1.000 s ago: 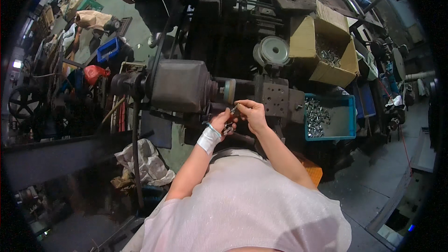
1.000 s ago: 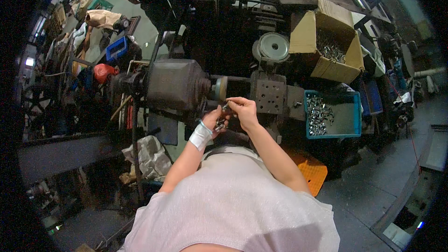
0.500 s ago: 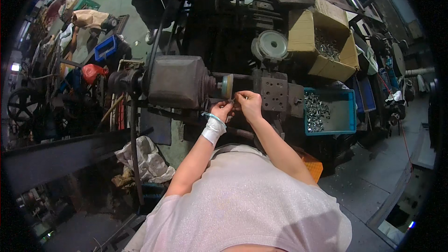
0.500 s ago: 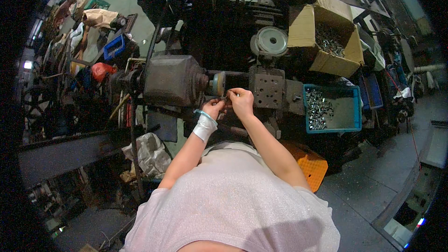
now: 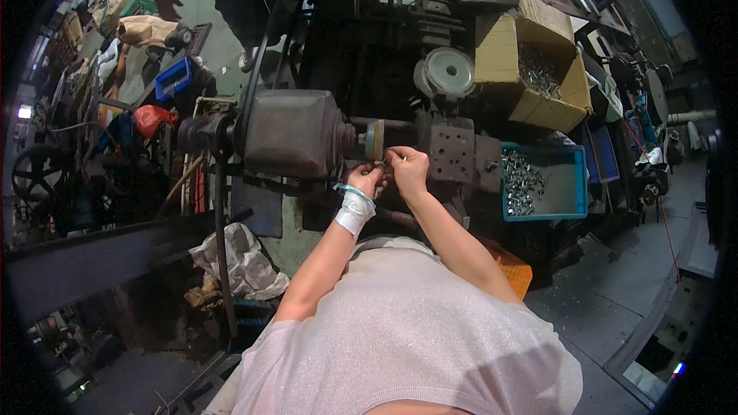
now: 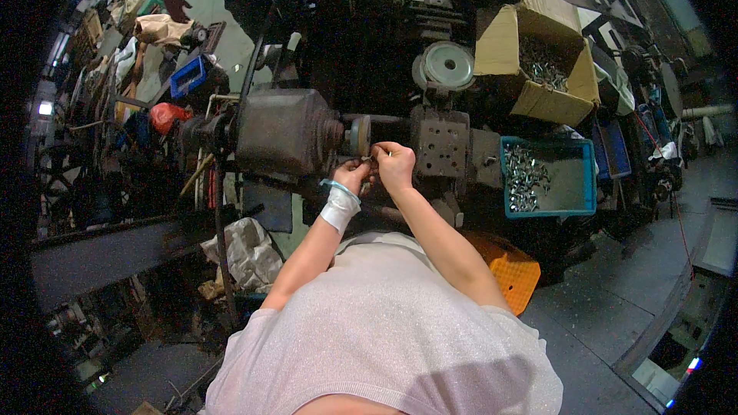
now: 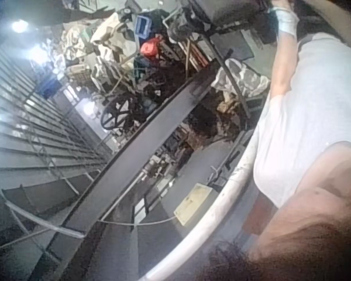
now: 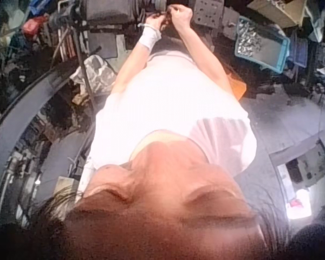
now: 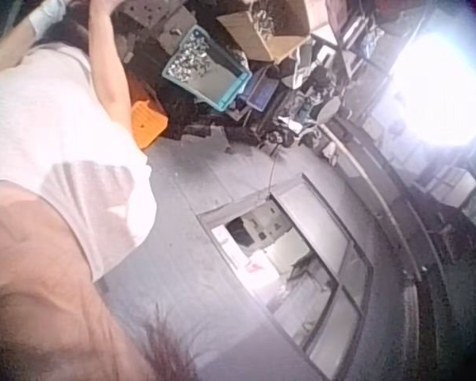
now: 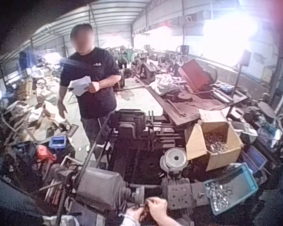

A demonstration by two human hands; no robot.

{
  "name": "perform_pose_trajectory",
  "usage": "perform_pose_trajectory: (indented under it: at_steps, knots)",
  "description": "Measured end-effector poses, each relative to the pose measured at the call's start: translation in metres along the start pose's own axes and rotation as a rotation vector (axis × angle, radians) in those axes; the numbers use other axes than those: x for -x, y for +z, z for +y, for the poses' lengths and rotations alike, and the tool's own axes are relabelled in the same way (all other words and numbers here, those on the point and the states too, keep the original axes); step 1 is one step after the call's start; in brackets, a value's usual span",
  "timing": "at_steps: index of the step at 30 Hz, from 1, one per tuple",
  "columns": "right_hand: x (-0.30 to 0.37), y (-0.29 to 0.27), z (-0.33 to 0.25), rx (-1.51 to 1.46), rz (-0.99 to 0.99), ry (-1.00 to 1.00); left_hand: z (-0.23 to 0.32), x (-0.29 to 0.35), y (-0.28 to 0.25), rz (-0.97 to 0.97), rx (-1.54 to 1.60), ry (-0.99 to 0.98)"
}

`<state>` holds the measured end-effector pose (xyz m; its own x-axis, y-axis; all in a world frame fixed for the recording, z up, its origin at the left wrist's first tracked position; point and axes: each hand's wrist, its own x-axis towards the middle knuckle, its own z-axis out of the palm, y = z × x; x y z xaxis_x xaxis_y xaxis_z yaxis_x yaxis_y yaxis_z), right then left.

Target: The person repeatedly picks up small metal parts from a blue bin and presses them against a rotating grinding wheel to smooth or shape them. After grinding, the person places the parts back into the bin. The task is performed continuously in a workshop environment.

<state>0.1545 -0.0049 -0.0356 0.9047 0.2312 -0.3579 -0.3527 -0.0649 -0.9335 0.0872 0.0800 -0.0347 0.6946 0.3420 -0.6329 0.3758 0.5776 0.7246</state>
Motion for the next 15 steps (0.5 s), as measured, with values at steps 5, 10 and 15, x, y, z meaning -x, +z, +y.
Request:
perform_pose_trajectory:
  at_steps: [5,10,15]
  knots:
    - [0.01,-0.02,-0.009,-0.399,-0.167,0.19,0.006,0.019,-0.006,-0.124,0.153,-0.037]
    - [0.031,-0.042,-0.032,-0.59,-0.538,0.383,0.003,0.024,-0.015,-0.125,0.434,-0.193]
    - [0.061,-0.029,-0.031,0.393,-0.494,-0.328,-0.004,0.021,-0.013,-0.098,0.343,-0.113]
